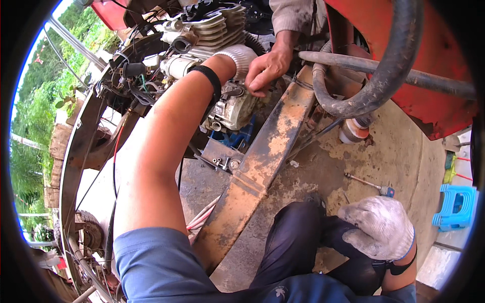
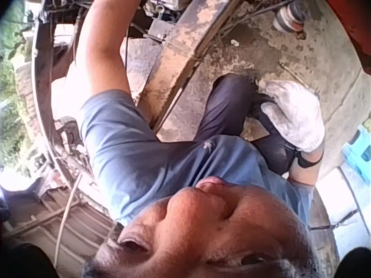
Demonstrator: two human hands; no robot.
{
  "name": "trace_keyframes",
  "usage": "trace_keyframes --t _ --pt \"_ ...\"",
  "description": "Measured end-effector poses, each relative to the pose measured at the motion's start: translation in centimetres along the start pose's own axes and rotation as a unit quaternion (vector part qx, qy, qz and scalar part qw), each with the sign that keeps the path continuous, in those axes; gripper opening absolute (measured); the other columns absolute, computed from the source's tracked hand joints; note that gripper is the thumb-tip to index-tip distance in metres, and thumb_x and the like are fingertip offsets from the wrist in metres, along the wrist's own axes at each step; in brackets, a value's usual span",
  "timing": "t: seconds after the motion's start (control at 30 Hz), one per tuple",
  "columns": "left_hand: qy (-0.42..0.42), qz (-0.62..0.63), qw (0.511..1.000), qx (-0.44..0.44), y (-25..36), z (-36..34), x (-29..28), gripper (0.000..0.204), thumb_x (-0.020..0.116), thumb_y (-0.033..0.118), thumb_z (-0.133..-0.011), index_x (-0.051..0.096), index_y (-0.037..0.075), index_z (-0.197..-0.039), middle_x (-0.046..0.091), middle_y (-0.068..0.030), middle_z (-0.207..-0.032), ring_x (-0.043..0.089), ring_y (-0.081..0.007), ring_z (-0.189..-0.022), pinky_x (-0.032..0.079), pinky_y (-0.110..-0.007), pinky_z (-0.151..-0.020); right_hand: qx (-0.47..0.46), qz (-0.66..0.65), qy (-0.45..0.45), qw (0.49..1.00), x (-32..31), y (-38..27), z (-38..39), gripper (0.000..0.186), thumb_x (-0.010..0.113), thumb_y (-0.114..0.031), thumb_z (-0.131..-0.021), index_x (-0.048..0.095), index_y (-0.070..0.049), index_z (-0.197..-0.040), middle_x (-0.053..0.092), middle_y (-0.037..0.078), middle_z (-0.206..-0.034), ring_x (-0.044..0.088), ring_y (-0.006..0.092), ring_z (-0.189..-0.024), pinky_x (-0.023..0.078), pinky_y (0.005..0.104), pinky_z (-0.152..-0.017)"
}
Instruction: Repairing or disassembling components of a small vehicle engine.
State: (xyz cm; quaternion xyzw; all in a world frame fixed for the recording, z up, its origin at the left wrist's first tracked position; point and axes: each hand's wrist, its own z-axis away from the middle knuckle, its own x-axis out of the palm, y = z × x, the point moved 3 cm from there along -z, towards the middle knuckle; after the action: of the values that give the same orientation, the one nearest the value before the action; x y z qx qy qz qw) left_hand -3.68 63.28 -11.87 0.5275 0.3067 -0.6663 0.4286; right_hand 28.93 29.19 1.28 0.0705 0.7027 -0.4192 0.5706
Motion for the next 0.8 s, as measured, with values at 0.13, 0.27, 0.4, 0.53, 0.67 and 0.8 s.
trace_keyframes --t 0.13,0.27,0.4,0.53,0.67,0.8 --pt "-0.006 -0.021 1.0 0.015 0.0 -0.3 -0.2 0.034 0.067 0.034 -0.089 0.077 0.009 -0.11 0.075 -0.0178 -0.11 0.073 -0.0351 -0.1 0.057 -0.041 -0.084 0.009 0.01 -0.013 1.0 -0.1 -0.4 0.2 0.041 0.082 -0.022 -0.076 0.072 -0.008 -0.113 0.073 0.01 -0.096 0.071 0.032 -0.086 0.057 0.0416 -0.075" --pt "-0.008 -0.043 0.999 0.021 -0.3 -0.6 -0.3 0.029 0.066 0.028 -0.09 0.077 0.009 -0.108 0.075 -0.0188 -0.109 0.073 -0.0362 -0.097 0.056 -0.042 -0.083 0.011 0.003 -0.011 1.0 0.1 -0.2 0.2 0.042 0.082 -0.023 -0.075 0.072 -0.008 -0.113 0.073 0.01 -0.096 0.071 0.0316 -0.085 0.057 0.0414 -0.075" --pt "-0.007 -0.032 0.999 0.02 2.1 0.2 -0.8 0.024 0.068 0.022 -0.086 0.078 0.009 -0.104 0.075 -0.0184 -0.104 0.072 -0.0373 -0.094 0.056 -0.042 -0.081 -0.01 0.004 -0.004 1.0 0.4 -0.1 0.0 0.042 0.082 -0.023 -0.075 0.072 -0.008 -0.113 0.073 0.01 -0.095 0.071 0.0318 -0.085 0.057 0.0413 -0.075" --pt "-0.008 -0.155 0.982 0.103 6.3 1.4 -0.9 0.025 0.071 0.017 -0.082 0.078 0.009 -0.104 0.075 -0.018 -0.104 0.072 -0.0369 -0.096 0.057 -0.042 -0.082 -0.01 0.002 -0.015 1.0 0.5 -0.2 0.0 0.042 0.083 -0.021 -0.072 0.072 -0.007 -0.11 0.073 0.011 -0.094 0.071 0.033 -0.084 0.057 0.0419 -0.073" --pt "-0.014 -0.2 0.977 0.078 5.8 2.2 -1.7 0.028 0.075 0.011 -0.077 0.078 0.008 -0.105 0.076 -0.0177 -0.104 0.073 -0.0364 -0.097 0.058 -0.042 -0.082 0.008 -0.002 -0.026 1.0 0.5 -0.3 0.0 0.041 0.084 -0.018 -0.067 0.073 -0.007 -0.105 0.073 0.011 -0.092 0.071 0.0332 -0.081 0.056 0.0422 -0.071" --pt "-0.022 -0.216 0.975 0.038 3.5 1.8 -2.0 0.034 0.078 0.006 -0.073 0.078 0.008 -0.106 0.076 -0.0173 -0.104 0.073 -0.036 -0.099 0.059 -0.042 -0.082 -0.008 0.002 -0.011 1.0 0.5 -0.4 0.0 0.041 0.084 -0.019 -0.066 0.073 -0.007 -0.104 0.073 0.01 -0.092 0.071 0.0327 -0.081 0.056 0.042 -0.07"
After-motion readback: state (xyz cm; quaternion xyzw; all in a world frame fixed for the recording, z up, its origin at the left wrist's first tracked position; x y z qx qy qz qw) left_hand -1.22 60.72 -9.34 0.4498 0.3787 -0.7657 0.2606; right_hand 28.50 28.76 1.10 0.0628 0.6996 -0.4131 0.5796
